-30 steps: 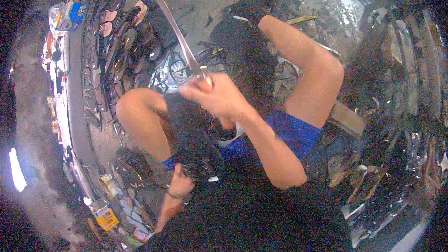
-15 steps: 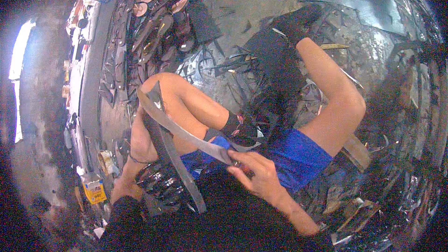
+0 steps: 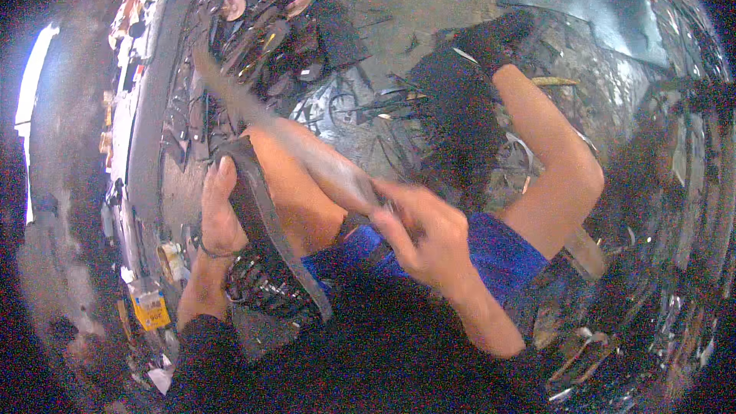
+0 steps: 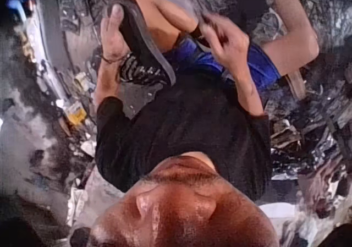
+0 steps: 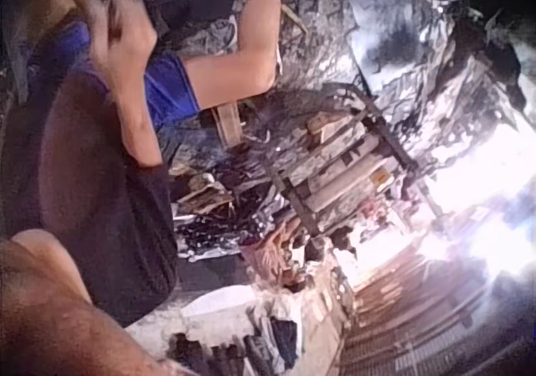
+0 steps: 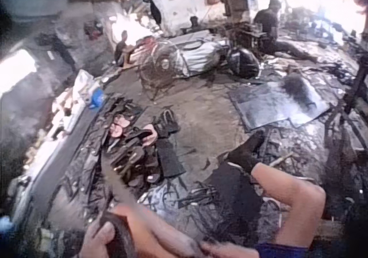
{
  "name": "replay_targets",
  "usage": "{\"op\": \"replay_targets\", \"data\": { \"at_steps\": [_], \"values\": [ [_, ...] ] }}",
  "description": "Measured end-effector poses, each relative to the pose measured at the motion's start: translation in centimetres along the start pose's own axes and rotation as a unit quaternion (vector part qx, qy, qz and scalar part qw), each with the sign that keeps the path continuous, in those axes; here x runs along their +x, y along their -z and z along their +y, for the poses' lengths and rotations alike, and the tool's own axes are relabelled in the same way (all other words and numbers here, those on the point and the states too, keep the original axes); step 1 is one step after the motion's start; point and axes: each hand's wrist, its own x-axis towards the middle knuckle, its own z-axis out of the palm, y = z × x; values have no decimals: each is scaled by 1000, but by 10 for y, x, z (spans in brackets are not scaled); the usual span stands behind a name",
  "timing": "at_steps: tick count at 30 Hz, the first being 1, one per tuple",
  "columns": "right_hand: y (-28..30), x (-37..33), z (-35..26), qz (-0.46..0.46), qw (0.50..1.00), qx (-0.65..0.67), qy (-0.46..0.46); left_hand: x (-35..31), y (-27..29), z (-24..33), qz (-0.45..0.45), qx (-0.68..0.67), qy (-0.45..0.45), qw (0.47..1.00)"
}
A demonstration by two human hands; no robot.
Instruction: The person sits on the floor and uses a knife to trim excess material from the edges of several flip-flops. They handle each sandal individually, scraping the sole and strap edges, then place the finished items into a black bag.
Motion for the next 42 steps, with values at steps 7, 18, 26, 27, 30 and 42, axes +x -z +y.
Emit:
{"op": "replay_targets", "data": {
  "at_steps": [7, 18, 26, 27, 30, 42],
  "values": [
    [11, -86, 19, -117, 992, -23, -50, -27, 12, -37, 15, -89, 52, 995],
    [69, 21, -52, -231, 970, -63, -49, -26, -20, -22, -86, 98, 67, 989],
    [60, 78, -63, -351, 935, -51, -10, -23, -40, -13, -152, 121, 106, 975],
    [56, 85, -64, -369, 928, -53, -4, -25, -43, -14, -156, 155, 71, 973],
    [50, 108, -58, -436, 899, 0, 30, -20, -49, -7, -204, 259, -25, 944],
    [21, 13, -8, -137, 923, 341, -112, -46, -78, -84, -73, -102, 45, 991]
  ]
}}
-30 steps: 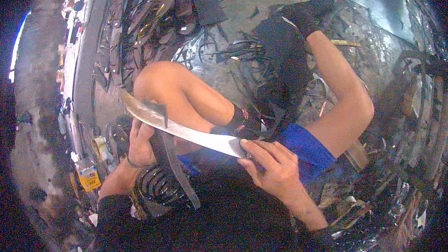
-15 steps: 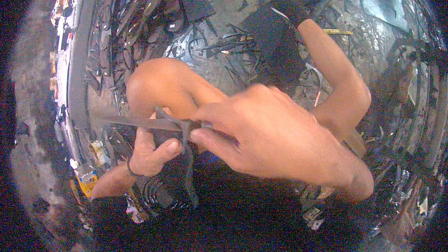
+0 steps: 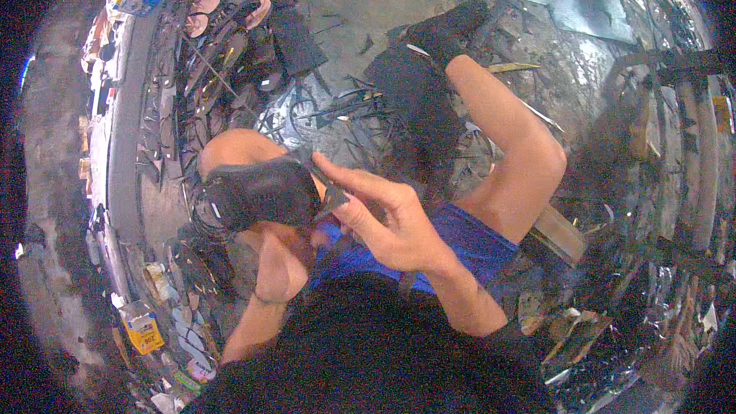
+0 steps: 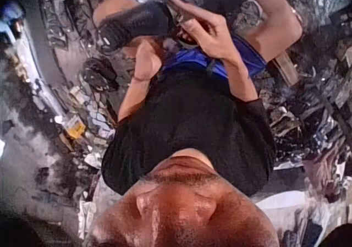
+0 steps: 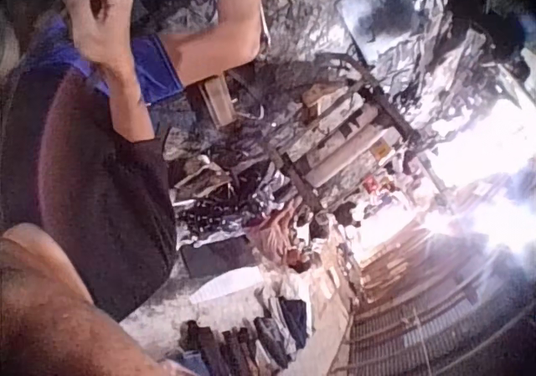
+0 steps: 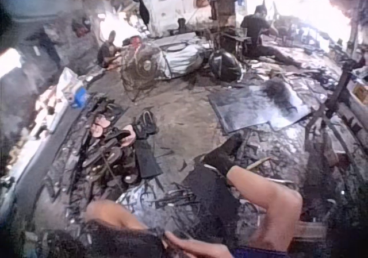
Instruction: The person sits on the floor and uses a knife to trim excess material from the edges of several flip-flops. They handle each sandal individually, scraping the sole and strap edges, then place the finished items into a black bag.
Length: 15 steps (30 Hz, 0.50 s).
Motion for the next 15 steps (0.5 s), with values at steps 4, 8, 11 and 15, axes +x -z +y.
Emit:
{"op": "replay_targets", "data": {
  "at_steps": [4, 8, 11, 15],
  "values": [
    [0, -26, 5, 90, 991, -94, -14, 53, -24, -3, 136, -268, -48, 953],
    [0, -91, 34, 190, 916, -352, 34, 63, -6, 2, 33, -291, -21, 956],
    [0, -115, 28, 192, 882, -431, 10, 49, -7, -19, 166, -319, 7, 933],
    [-6, -99, 14, 170, 909, -379, -14, 24, 14, -49, 152, -162, 18, 975]
  ]
}}
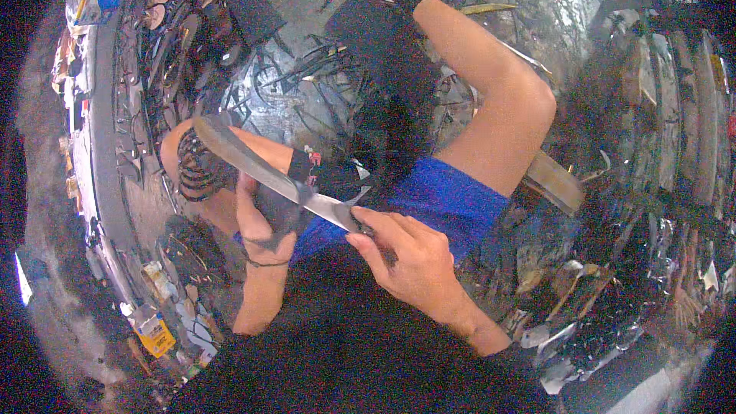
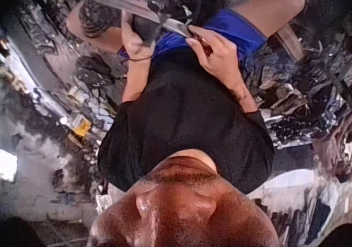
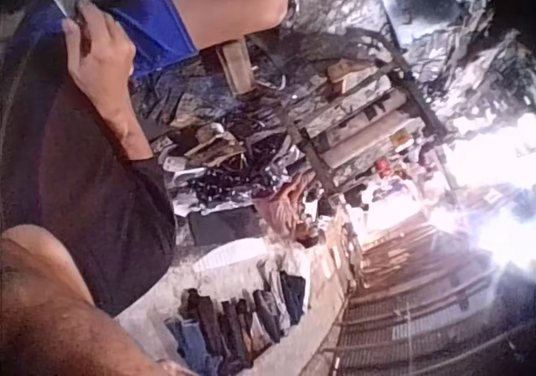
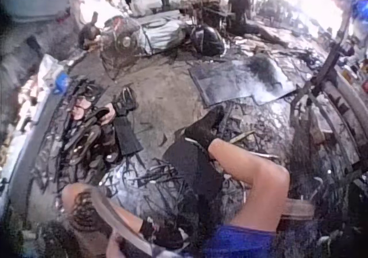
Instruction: The person sits on the floor and uses a knife to trim excess material from the edges of several flip-flops. They handle each sandal individually, scraping the sole and strap edges, then place the finished items into a black bag.
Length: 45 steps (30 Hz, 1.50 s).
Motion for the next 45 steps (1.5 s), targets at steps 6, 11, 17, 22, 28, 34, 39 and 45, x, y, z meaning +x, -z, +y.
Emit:
{"op": "replay_targets", "data": {
  "at_steps": [6, 11, 17, 22, 28, 34, 39, 45],
  "values": [
    [-24, 22, 3, -97, 974, 151, -135, -14, 21, -9, 34, 17, -11, 999],
    [-24, 77, 59, 55, 995, 24, -81, -1, 3, 10, 36, 35, -37, 998],
    [-44, 215, 141, 91, 948, -301, -47, 95, -37, 101, -77, -76, -182, 977],
    [-75, 242, 185, 54, 924, -369, -90, 99, 31, 28, -24, -17, -59, 998],
    [-12, 247, 139, 122, 954, -271, -30, 81, 6, 1, -78, 165, -86, 979],
    [12, 212, 57, 53, 979, 194, 11, 86, -47, 1, -124, 138, -47, 982],
    [16, 166, 1, 172, 972, 159, 9, 63, -72, 7, -52, 106, -60, 991],
    [24, 22, 26, 78, 993, -87, 24, 42, -79, 37, 80, 53, 15, 995]
  ]
}}
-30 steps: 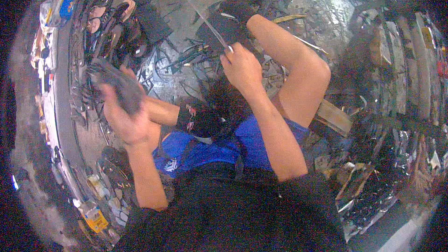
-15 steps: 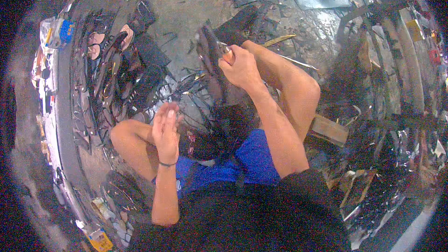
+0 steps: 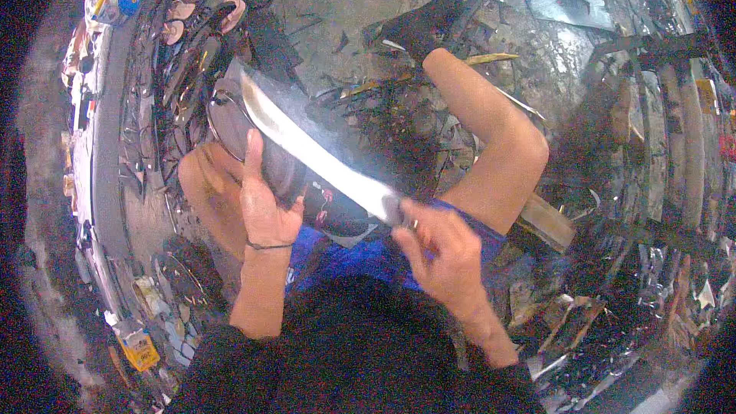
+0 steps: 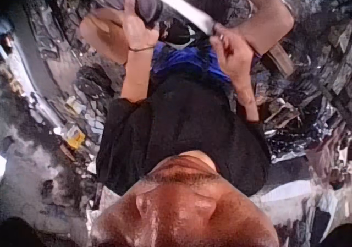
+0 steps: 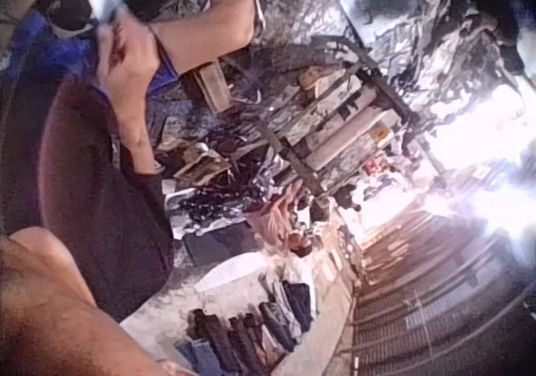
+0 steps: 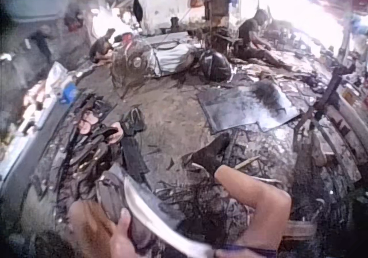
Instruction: The person sits on the floor and uses a knife to trim excess material from the edges of several flip-flops. They handle each sandal individually, scraping the sole and strap edges, then place the finished items into a black bag.
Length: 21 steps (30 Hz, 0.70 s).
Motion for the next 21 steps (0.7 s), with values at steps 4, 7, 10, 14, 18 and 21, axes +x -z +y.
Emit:
{"op": "replay_targets", "data": {
  "at_steps": [4, 7, 10, 14, 18, 21],
  "values": [
    [-14, -43, -7, -29, 999, 24, -30, 3, 17, -7, 31, -25, -21, 999],
    [-18, -48, -5, -29, 999, 28, -12, -8, 16, -2, 10, -22, -3, 1000],
    [-18, -45, -3, -30, 1000, -1, -3, -5, 27, -7, -21, -18, -19, 999],
    [-23, -22, -23, -27, 999, -19, -1, -9, 57, -35, -48, 5, -93, 994],
    [-27, 11, -40, -164, 985, 39, -40, -9, 76, -36, -44, -58, -35, 997],
    [-32, -1, -39, -146, 987, 68, -19, 0, 85, -38, 6, -21, 4, 1000]
  ]
}}
